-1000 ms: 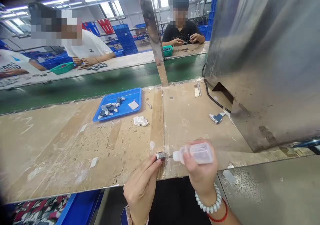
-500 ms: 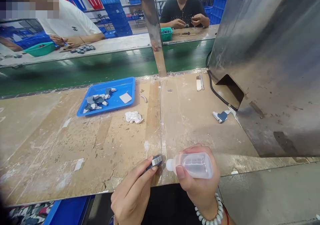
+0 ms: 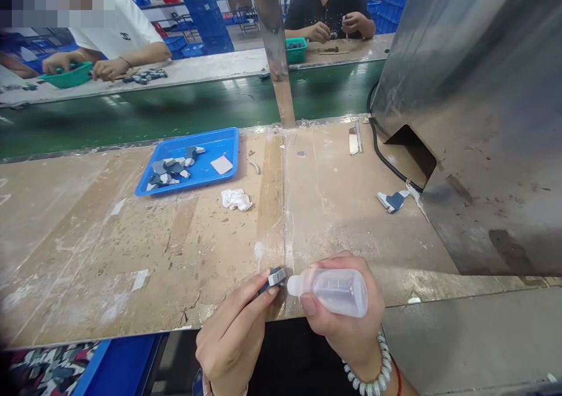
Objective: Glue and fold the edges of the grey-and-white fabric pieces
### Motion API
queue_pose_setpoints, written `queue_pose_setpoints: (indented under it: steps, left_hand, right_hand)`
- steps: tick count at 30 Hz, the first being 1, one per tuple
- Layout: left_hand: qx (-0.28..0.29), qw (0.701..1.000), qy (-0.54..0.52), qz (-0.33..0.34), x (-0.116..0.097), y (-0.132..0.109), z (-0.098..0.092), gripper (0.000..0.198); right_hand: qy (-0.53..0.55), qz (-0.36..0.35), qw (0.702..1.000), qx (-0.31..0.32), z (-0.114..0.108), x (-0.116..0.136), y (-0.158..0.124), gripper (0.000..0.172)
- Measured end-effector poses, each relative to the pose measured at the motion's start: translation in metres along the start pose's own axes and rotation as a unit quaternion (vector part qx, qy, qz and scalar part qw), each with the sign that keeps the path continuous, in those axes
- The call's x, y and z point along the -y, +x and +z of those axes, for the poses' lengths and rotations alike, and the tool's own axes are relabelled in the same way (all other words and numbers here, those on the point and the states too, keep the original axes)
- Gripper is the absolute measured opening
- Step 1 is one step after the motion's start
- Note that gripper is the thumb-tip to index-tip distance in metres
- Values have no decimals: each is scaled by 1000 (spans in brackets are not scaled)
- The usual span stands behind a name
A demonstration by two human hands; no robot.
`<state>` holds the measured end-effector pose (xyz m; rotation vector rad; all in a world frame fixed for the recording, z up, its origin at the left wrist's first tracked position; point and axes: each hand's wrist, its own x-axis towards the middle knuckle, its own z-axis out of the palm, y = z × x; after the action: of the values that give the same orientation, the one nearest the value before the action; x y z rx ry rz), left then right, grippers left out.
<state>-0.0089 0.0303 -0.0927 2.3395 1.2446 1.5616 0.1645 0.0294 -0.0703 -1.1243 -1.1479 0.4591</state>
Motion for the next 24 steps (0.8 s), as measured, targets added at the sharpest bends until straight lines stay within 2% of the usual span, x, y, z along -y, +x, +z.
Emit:
queue_pose_setpoints:
  steps: [11,24]
  left_hand:
    - [-1,1000,-10,4,0,1,2,43]
    - [-21,1000,3,10,-2,7,3,28]
  right_hand:
    - [-16,24,1000,2,0,-2,-3,25]
    - [-13,27,1000,5,-1,-4,-4,19]
